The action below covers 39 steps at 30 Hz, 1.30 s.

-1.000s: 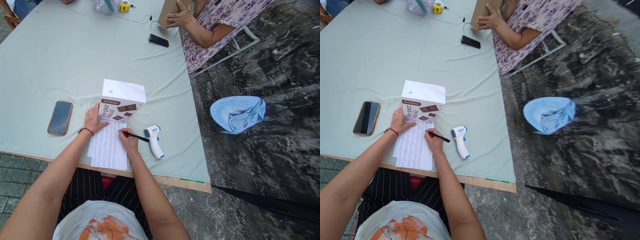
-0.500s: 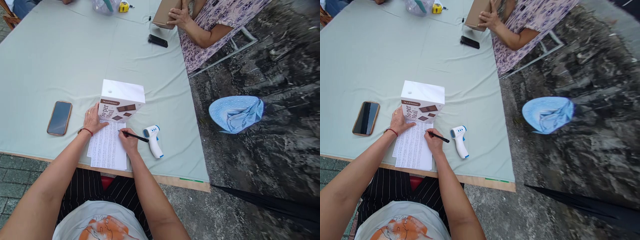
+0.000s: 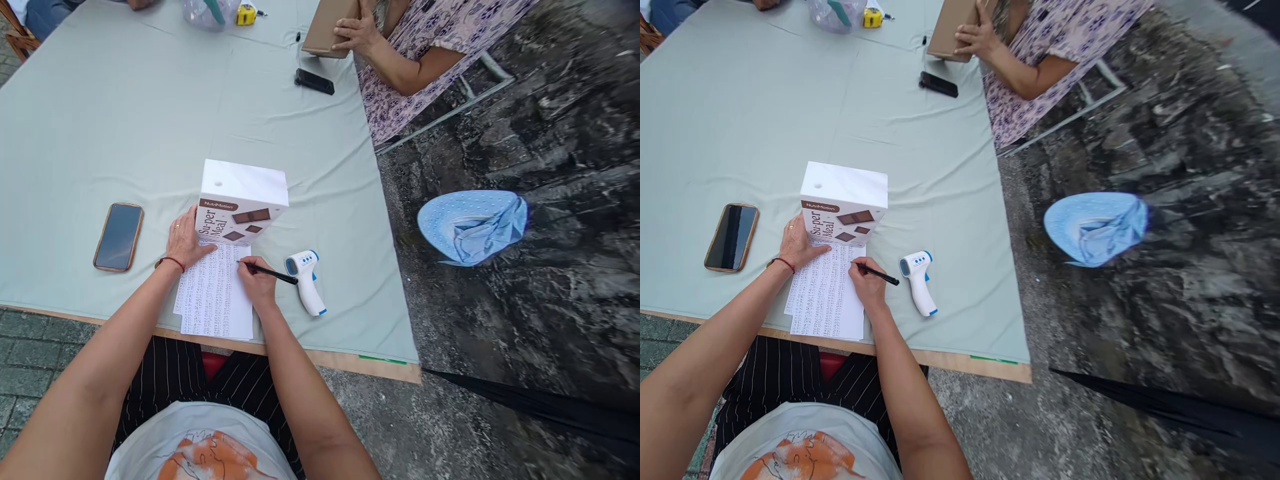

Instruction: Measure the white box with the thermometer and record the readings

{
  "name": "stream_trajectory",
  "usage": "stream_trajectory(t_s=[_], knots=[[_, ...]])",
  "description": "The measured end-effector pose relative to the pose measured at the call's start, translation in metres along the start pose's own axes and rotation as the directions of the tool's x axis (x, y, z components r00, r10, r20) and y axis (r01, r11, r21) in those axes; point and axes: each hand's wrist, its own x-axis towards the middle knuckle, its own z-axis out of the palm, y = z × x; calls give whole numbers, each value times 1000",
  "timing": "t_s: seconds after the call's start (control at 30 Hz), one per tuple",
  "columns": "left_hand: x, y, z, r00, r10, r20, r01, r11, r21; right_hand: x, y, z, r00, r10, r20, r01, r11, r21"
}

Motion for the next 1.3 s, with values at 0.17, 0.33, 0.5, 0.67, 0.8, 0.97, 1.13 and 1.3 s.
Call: stream_trajectory(t_s=[0.17, 0.33, 0.5, 0.67, 0.8, 0.97, 1.13, 1.3], knots=[[0, -1, 1, 1000, 5, -5, -5, 1000, 0, 0, 0, 0, 1000, -9, -9, 9, 1000, -1], [0, -1, 2, 1000, 9, -8, -9, 1000, -6, 0, -1, 0, 1000, -21, -6, 21, 1000, -3], [0, -2, 2, 1000, 11, -18, -11, 1000, -10, 0, -1, 0, 1000, -16, -4, 16, 1000, -4], [0, 0, 0, 1000, 5, -1, -5, 1000, -6, -1, 1, 0, 999, 7, -39, -7, 1000, 1], [0, 2, -1, 1000, 4, 2, -4, 1000, -4, -1, 3, 1, 999, 5, -50, -6, 1000, -11], [0, 2, -2, 1000, -4, 5, 4, 1000, 9, 0, 5, 0, 999, -16, -36, 15, 1000, -21], [0, 2, 0, 1000, 7, 8, -7, 1000, -5, -1, 6, 3, 998, -51, -41, 49, 998, -38], [-1, -5, -7, 999, 29, -37, -32, 995, -90, 1, 9, -10, 955, -286, -73, 272, 948, -164]])
